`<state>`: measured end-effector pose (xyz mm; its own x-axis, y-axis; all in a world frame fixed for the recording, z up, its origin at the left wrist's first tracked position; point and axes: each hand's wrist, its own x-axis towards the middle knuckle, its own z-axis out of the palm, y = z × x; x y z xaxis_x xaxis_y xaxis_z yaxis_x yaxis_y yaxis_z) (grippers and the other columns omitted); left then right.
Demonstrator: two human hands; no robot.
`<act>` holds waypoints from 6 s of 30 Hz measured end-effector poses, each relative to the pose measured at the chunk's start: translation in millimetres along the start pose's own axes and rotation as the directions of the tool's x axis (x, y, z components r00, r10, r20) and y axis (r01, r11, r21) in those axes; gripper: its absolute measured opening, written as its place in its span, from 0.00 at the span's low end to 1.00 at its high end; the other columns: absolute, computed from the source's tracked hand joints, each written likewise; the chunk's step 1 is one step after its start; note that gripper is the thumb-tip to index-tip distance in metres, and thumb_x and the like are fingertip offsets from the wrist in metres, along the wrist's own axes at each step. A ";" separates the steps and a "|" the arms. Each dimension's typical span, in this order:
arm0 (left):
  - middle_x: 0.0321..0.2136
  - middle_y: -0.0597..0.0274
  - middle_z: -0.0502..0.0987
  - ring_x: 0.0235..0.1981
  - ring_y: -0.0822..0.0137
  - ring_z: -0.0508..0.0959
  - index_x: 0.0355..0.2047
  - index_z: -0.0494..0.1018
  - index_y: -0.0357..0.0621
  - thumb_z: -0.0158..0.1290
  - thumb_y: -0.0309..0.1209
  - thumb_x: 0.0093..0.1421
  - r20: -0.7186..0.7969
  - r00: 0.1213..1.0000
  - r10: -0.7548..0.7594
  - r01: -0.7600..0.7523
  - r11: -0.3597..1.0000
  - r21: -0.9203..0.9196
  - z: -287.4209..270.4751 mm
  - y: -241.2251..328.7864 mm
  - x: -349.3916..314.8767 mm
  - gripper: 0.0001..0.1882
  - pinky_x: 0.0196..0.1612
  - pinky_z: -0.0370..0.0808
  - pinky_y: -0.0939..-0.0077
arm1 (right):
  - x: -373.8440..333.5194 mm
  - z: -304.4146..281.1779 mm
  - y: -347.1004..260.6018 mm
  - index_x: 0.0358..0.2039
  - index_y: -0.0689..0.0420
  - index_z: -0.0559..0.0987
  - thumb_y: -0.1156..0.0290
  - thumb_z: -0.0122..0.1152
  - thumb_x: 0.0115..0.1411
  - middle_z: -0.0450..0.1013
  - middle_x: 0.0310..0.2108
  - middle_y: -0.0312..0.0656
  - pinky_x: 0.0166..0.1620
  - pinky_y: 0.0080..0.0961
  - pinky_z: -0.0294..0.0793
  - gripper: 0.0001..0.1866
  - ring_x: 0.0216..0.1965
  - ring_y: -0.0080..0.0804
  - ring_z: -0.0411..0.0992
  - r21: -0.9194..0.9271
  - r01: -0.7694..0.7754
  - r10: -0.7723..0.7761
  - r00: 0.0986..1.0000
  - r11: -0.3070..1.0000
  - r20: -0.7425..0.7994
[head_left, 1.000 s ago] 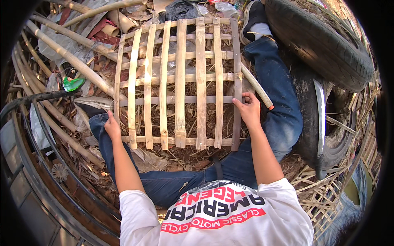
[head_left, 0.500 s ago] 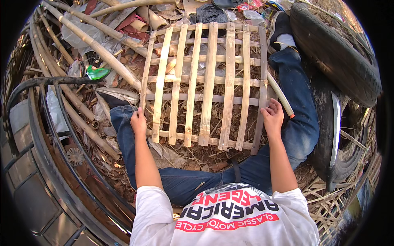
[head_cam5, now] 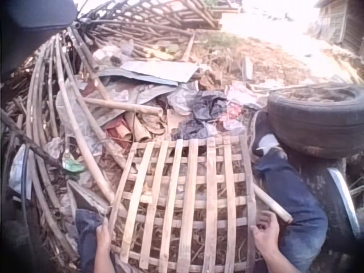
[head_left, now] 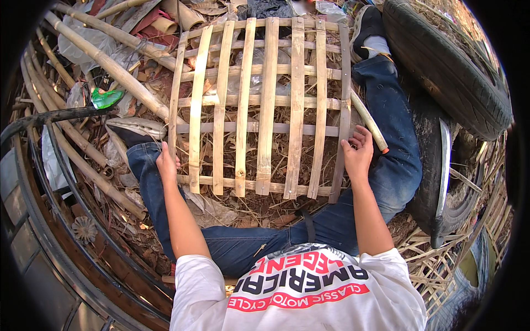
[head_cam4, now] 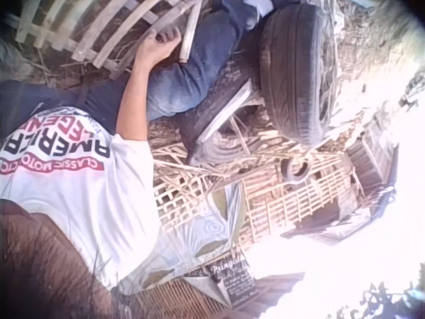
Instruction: The person builds a bamboo structure by placing thin wooden strips onto a frame and driving nails into them using a hammer.
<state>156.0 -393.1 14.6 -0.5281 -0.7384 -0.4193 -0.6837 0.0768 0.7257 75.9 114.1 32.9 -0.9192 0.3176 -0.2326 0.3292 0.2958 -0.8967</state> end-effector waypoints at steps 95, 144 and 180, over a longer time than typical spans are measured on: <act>0.65 0.56 0.63 0.66 0.57 0.60 0.62 0.63 0.48 0.61 0.35 0.45 0.497 0.477 0.725 -0.874 0.329 0.359 269.7 84.0 -234.6 0.41 0.59 0.55 0.38 | 32.4 8.9 -6.1 0.62 0.63 0.63 0.73 0.69 0.47 0.69 0.54 0.56 0.60 0.45 0.63 0.41 0.56 0.53 0.66 -0.445 0.503 -0.467 0.862 0.741 0.197; 0.65 0.52 0.60 0.68 0.56 0.57 0.61 0.64 0.40 0.57 0.39 0.51 0.504 0.441 0.743 -0.885 0.267 0.382 272.2 77.9 -233.0 0.37 0.66 0.47 0.34 | 44.8 -3.0 -3.8 0.49 0.60 0.75 0.78 0.66 0.50 0.73 0.51 0.49 0.58 0.41 0.67 0.24 0.54 0.50 0.69 -0.410 0.588 -0.540 0.807 0.697 0.239; 0.64 0.53 0.63 0.62 0.57 0.63 0.62 0.64 0.43 0.58 0.39 0.51 0.486 0.451 0.749 -0.886 0.307 0.348 271.0 79.1 -234.0 0.37 0.54 0.61 0.37 | 36.0 -3.4 -10.0 0.51 0.62 0.74 0.80 0.66 0.52 0.72 0.52 0.53 0.58 0.39 0.70 0.24 0.54 0.51 0.71 -0.532 0.547 -0.463 0.836 0.646 0.295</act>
<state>89.0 -32.8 22.3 -0.9947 0.0504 0.0895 0.0825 0.9109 0.4042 40.2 125.7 34.8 -0.9843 -0.1377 0.1100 -0.1747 0.8445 -0.5062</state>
